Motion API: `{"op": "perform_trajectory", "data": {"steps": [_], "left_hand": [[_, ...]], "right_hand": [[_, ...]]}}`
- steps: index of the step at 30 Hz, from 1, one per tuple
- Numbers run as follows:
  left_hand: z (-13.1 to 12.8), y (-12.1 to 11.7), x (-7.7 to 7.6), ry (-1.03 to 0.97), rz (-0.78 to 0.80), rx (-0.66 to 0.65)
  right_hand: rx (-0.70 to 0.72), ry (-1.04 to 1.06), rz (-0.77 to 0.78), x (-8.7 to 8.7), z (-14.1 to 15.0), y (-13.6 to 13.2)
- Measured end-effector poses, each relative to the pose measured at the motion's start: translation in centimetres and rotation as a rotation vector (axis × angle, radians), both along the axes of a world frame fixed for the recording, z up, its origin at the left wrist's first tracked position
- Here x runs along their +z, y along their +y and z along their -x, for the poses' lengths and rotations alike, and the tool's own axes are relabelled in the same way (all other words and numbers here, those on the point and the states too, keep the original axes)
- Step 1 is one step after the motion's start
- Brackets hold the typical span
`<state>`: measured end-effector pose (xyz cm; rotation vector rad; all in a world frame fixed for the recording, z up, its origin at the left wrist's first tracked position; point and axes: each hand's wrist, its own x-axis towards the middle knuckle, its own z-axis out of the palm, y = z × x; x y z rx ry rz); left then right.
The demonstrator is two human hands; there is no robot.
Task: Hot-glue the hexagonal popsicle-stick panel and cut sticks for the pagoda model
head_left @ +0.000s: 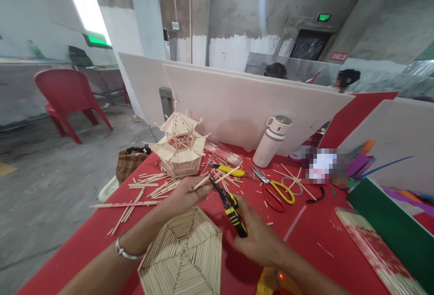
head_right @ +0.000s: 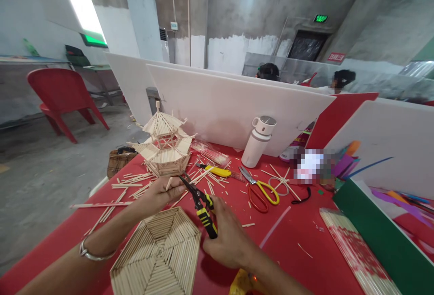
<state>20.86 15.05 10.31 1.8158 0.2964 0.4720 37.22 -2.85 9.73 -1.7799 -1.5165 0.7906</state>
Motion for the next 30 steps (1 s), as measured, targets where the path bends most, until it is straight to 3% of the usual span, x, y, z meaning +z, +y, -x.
{"op": "perform_trajectory", "data": {"steps": [6, 9, 17, 21, 23, 26, 28, 30], "left_hand": [[-0.3, -0.4, -0.1, -0.012, 0.016, -0.006], [-0.6, -0.4, 0.1, 0.010, 0.055, 0.004], [-0.2, 0.7, 0.2, 0.151, -0.053, 0.087], [-0.5, 0.9, -0.7, 0.132, -0.101, 0.086], [-0.7, 1.2, -1.4, 0.192, -0.194, 0.118], [-1.0, 2.3, -2.7, 0.474, -0.416, 0.235], [-1.1, 3.1, -3.5, 0.593, -0.475, 0.315], [-1.2, 3.7, -4.1, 0.643, -0.474, 0.363]], "right_hand": [[-0.038, 0.002, 0.062, 0.1, 0.4, -0.1], [-0.025, 0.113, 0.042, 0.0, 0.0, -0.1], [-0.031, 0.742, 0.271, -1.0, -1.2, -0.8], [0.154, 1.330, 0.446, -0.9, -1.0, -1.3], [0.217, 1.479, 0.485, -0.7, -0.9, -1.2], [0.003, 1.363, 0.434, -0.6, -1.1, -0.4], [-0.151, 1.252, 0.474, -0.8, -1.6, 0.3], [-0.198, 1.238, 0.578, -1.2, -2.2, 1.0]]}}
